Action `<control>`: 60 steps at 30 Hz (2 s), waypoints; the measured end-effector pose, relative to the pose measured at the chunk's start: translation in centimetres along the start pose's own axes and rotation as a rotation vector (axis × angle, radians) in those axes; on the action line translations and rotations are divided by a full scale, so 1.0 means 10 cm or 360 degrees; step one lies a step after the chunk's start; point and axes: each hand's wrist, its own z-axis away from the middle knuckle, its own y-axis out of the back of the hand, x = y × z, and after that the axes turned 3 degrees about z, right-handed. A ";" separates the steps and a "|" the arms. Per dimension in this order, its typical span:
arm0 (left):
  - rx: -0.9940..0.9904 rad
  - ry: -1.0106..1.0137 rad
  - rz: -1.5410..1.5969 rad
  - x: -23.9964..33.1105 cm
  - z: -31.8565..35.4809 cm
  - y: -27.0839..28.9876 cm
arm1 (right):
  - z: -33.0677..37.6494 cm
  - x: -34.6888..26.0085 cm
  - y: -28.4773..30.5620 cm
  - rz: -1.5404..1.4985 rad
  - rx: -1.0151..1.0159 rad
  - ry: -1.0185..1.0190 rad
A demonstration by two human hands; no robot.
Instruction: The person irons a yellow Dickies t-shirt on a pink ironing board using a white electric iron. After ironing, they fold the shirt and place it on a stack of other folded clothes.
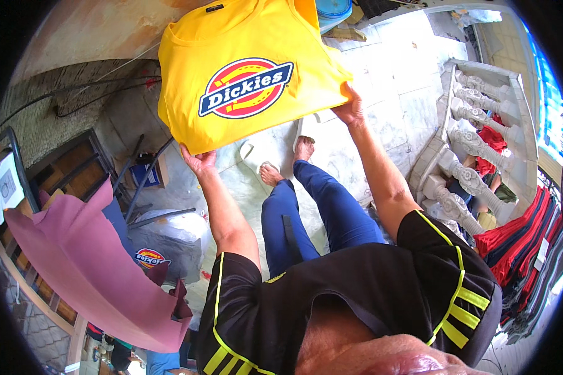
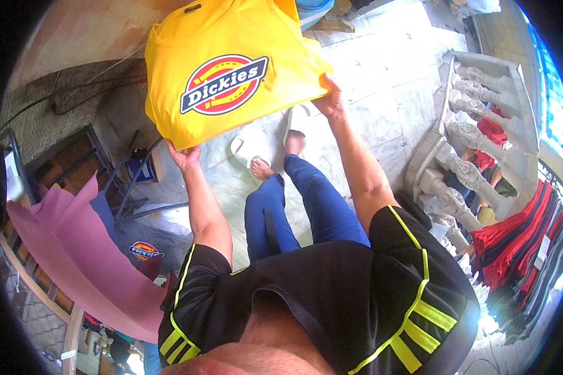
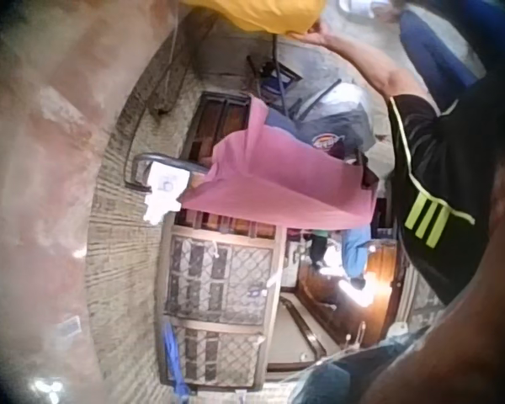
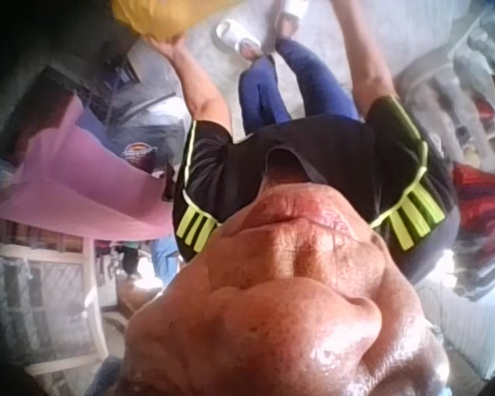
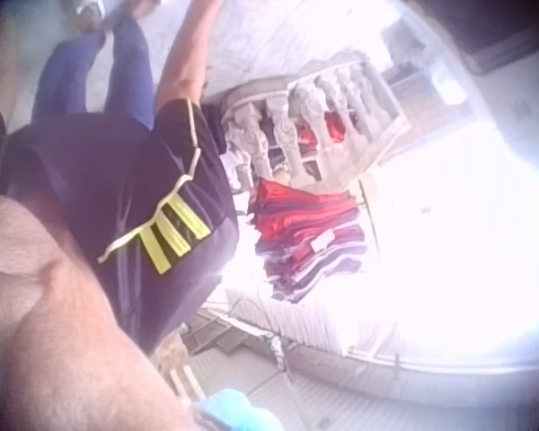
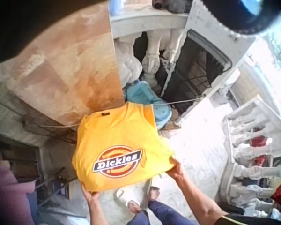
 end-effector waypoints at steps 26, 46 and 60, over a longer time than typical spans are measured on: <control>-0.0572 0.0202 0.0005 0.42 0.10 0.28 | 0.18 -0.38 -0.17 0.0632 -0.0077 -0.0244; -0.1543 -0.2165 -0.1067 0.09 3.69 -2.24 | 2.50 -2.45 -1.58 0.0264 -0.0573 0.0638; -0.2426 -0.1459 -0.1197 -3.73 5.12 -4.16 | 5.98 -4.60 -0.95 0.0115 -0.0235 0.1995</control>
